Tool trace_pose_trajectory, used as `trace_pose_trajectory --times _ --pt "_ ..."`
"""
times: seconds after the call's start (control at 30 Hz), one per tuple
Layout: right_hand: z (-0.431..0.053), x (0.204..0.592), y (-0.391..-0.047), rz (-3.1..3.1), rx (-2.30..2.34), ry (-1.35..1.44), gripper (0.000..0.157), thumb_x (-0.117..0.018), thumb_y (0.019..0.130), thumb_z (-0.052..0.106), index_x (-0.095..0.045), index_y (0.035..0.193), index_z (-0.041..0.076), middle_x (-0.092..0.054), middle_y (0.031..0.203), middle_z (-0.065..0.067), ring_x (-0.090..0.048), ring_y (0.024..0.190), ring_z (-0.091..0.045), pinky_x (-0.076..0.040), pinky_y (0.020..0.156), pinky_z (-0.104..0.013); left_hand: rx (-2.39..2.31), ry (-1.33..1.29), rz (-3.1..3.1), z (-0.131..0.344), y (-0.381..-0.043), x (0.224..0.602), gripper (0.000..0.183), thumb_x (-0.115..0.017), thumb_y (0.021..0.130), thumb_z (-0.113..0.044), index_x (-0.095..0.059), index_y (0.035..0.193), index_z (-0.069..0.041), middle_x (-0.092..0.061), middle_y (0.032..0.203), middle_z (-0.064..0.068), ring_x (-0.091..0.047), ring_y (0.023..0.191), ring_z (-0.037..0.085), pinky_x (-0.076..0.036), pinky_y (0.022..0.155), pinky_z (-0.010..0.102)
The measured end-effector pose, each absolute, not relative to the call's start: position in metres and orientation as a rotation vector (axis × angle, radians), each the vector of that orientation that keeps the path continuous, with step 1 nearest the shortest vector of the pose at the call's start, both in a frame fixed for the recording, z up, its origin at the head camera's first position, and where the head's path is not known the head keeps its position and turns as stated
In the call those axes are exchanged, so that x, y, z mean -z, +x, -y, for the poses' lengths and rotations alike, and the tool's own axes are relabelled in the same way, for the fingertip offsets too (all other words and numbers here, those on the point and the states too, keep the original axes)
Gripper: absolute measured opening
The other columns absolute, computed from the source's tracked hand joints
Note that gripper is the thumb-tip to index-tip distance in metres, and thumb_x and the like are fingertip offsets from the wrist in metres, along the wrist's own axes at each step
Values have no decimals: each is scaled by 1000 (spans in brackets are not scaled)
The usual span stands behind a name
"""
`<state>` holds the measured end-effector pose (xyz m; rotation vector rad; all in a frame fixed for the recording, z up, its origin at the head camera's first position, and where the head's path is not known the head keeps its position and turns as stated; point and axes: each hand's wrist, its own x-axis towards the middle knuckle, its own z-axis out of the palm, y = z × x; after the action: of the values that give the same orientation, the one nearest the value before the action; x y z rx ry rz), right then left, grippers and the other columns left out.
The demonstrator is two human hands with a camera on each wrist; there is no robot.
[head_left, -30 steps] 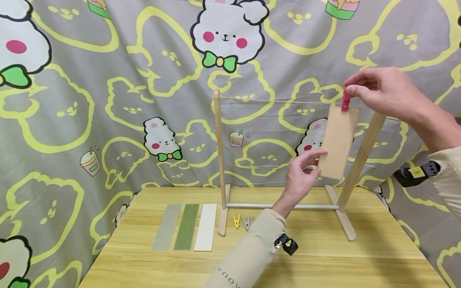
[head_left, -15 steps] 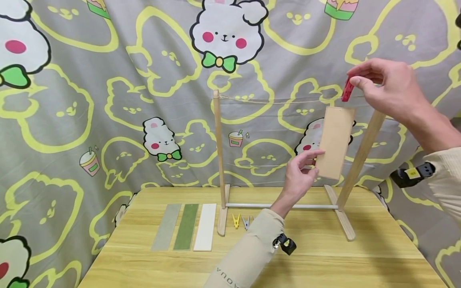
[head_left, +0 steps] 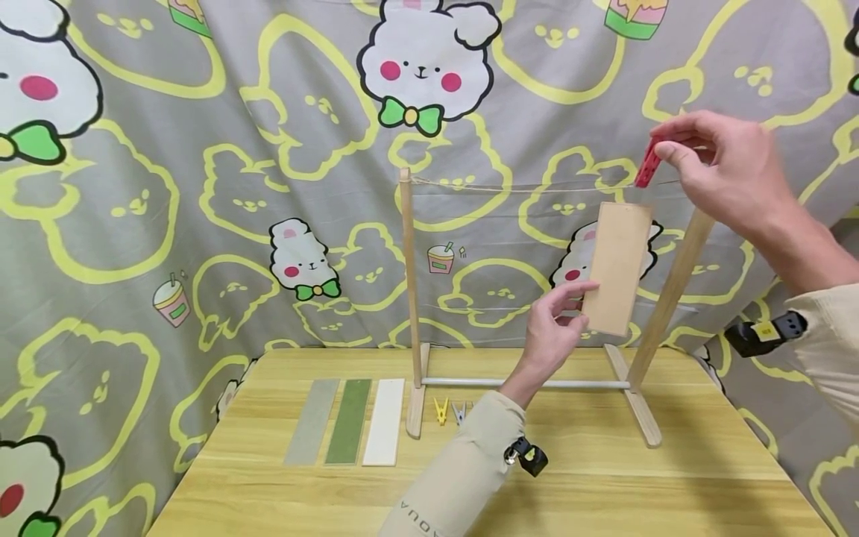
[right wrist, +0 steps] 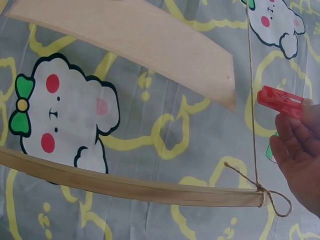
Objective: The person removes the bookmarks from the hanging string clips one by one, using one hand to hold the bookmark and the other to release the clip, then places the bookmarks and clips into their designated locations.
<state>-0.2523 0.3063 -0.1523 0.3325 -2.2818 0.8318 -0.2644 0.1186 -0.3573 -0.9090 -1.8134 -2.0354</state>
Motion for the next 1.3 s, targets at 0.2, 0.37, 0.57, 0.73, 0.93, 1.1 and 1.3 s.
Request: trace_pose_trajectory --times 0.2,0.37,0.57,0.73,0.93,1.1,1.3 --pt "-307 160 -251 2266 -857 357 37 -60 104 25 -66 132 2 -60 99 28 -55 90 6 -38 77 -10 2040 -910 1813 -116 -261 359 51 -61 82 26 -72 121 -5 -73 115 11 -67 86 13 -59 72 24" --pt "-307 164 -248 2240 -919 370 35 -61 104 25 -67 134 8 -62 102 27 -56 95 6 -40 83 -8 2058 -933 1796 -112 -258 361 52 -58 82 28 -72 121 -3 -73 115 13 -67 85 12 -59 72 21" --pt "-307 170 -241 2202 -963 382 36 -63 103 24 -66 135 8 -62 104 26 -58 95 7 -43 88 -5 2048 -934 1811 -109 -255 366 52 -57 80 29 -72 121 -1 -73 117 12 -67 86 10 -59 73 21" --pt "-307 175 -236 2201 -1001 359 38 -64 103 25 -65 138 11 -64 109 23 -58 100 7 -43 93 -7 2067 -938 1789 -107 -253 369 53 -58 80 30 -71 121 -2 -73 118 11 -66 86 7 -60 72 22" --pt "-304 180 -229 2175 -1055 348 38 -64 103 24 -65 139 12 -65 114 19 -58 107 7 -42 101 -10 2040 -964 1772 -102 -252 372 52 -59 80 30 -71 121 -1 -73 114 14 -67 86 9 -60 70 23" --pt "-303 186 -221 2154 -1070 339 37 -64 103 22 -65 139 14 -65 116 17 -58 109 6 -39 109 -16 2046 -954 1789 -95 -252 375 53 -58 80 29 -70 122 0 -72 118 15 -68 89 15 -57 70 19" --pt "-306 193 -214 2072 -1153 369 35 -69 99 16 -68 134 9 -68 111 15 -62 104 3 -43 96 -7 2077 -945 1772 -88 -249 375 52 -58 80 29 -70 123 2 -71 121 18 -69 94 36 -57 71 20"
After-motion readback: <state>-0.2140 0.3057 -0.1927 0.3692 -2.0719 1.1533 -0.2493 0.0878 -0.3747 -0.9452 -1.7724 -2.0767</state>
